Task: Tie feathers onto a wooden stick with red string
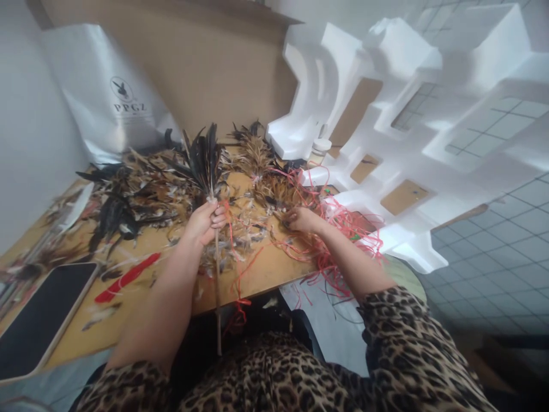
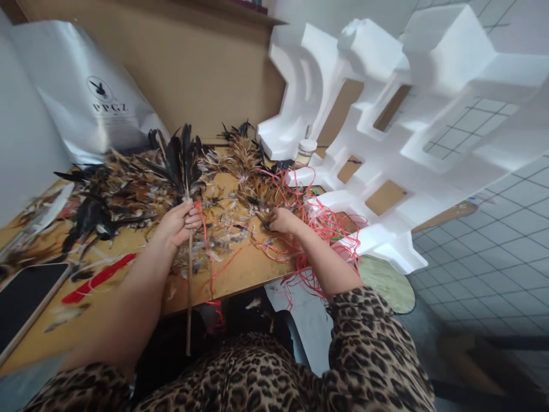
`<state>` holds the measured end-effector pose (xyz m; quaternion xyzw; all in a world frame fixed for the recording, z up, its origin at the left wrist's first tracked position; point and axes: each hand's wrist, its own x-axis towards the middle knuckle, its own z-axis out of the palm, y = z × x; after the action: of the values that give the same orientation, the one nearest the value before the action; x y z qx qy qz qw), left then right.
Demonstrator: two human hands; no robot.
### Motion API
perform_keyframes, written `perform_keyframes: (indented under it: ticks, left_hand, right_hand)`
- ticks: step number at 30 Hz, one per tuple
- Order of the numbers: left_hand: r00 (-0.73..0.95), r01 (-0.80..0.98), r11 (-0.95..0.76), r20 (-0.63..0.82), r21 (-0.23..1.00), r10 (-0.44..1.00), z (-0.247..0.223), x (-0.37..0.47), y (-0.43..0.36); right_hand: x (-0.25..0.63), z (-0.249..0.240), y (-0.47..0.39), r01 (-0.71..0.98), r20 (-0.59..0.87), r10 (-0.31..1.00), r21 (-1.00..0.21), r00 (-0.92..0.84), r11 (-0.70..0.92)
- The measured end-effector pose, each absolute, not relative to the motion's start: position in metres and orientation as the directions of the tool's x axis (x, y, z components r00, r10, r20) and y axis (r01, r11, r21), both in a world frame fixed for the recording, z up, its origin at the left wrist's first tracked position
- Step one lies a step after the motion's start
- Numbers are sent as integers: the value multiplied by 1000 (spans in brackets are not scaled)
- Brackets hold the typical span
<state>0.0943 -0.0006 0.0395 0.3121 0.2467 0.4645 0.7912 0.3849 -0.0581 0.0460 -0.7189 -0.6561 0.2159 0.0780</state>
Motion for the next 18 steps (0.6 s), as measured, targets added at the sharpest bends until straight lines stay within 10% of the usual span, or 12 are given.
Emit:
perform_keyframes:
  ticks: [5,11,18]
  left_hand:
    - [473,-614,436,-135,658,871,43,93,-5]
    - [542,-635,516,-144,575,828,46,93,-12]
    - [603,-608,554,-122,569,788,48,92,-20]
  right_hand:
    - [402,46,-77,198,-290,937,-947,-193,-252]
    - [388,42,-102,-375,-208,926,-869,-314,-322]
    - [334,39,-108,-402,-26,854,-875,-520,-271]
